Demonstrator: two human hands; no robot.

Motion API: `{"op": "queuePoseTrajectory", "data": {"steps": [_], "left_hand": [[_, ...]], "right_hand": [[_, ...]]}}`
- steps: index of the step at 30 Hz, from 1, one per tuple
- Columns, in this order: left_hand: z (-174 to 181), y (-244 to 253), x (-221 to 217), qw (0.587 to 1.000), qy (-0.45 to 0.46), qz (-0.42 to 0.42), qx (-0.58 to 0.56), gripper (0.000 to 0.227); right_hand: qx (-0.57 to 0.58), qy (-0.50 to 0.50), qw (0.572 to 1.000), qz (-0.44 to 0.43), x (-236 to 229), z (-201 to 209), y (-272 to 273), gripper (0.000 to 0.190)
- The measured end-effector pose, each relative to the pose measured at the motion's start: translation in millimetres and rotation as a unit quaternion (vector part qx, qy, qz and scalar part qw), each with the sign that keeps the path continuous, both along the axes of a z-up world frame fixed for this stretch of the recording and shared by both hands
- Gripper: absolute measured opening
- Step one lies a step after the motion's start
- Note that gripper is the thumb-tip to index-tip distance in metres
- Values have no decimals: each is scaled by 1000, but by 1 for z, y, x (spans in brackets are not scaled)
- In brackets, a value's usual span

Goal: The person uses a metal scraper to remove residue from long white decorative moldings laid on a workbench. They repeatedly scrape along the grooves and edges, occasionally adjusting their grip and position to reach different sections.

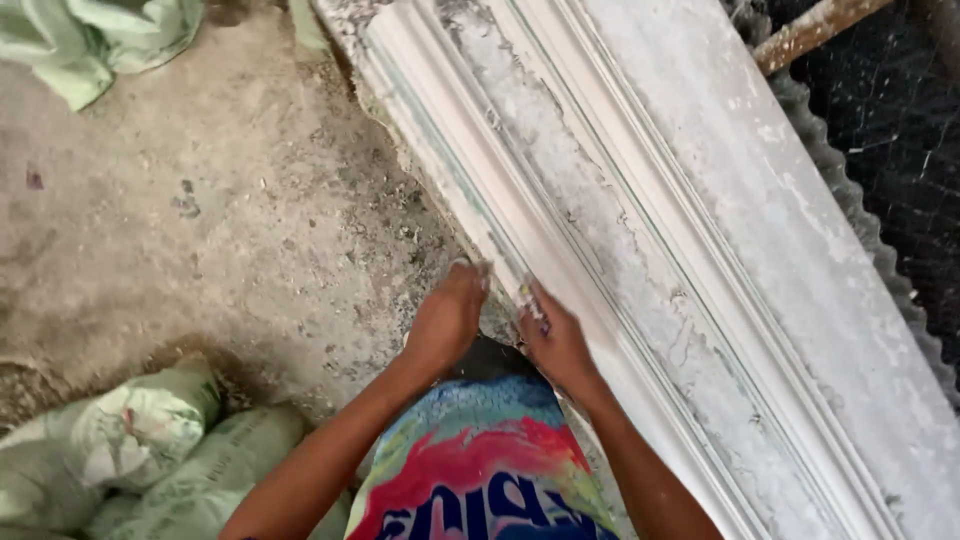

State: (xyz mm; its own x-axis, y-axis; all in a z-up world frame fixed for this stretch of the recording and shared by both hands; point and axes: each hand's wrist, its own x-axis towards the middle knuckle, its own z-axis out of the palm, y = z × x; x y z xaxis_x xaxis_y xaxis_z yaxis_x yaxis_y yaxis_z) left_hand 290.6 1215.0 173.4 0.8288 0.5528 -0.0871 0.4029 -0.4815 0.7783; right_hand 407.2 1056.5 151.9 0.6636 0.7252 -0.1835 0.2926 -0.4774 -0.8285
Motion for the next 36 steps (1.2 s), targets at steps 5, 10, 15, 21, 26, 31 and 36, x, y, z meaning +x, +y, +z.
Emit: {"op": "queuePoseTrajectory", "data": {"steps": [5, 10, 15, 21, 26, 31, 36], "left_hand": [[4, 51, 62, 970, -26, -86, 227, 48], [-21, 90, 119, 933, 49, -167, 314, 62], [-54, 102, 154, 908, 29, -209, 361, 38], [-38, 80, 180, 876, 21, -350, 333, 27], [-68, 89, 192, 884, -53, -331, 326, 11], [-74, 174, 204, 881, -132, -257, 375, 6], [-37, 289, 217, 855, 31, -282, 434, 8]], "right_hand": [[-75, -52, 996, -16, 62, 10, 44, 48], [-149, -64, 987, 15, 114, 15, 85, 47], [-245, -35, 967, 56, 148, 21, 92, 47], [-276, 24, 959, 63, 175, 42, 50, 44], [-252, 58, 964, 60, 186, 48, 79, 41], [-188, 45, 978, 81, 205, 49, 169, 40], [-152, -4, 976, 154, 225, 27, 277, 44]]}}
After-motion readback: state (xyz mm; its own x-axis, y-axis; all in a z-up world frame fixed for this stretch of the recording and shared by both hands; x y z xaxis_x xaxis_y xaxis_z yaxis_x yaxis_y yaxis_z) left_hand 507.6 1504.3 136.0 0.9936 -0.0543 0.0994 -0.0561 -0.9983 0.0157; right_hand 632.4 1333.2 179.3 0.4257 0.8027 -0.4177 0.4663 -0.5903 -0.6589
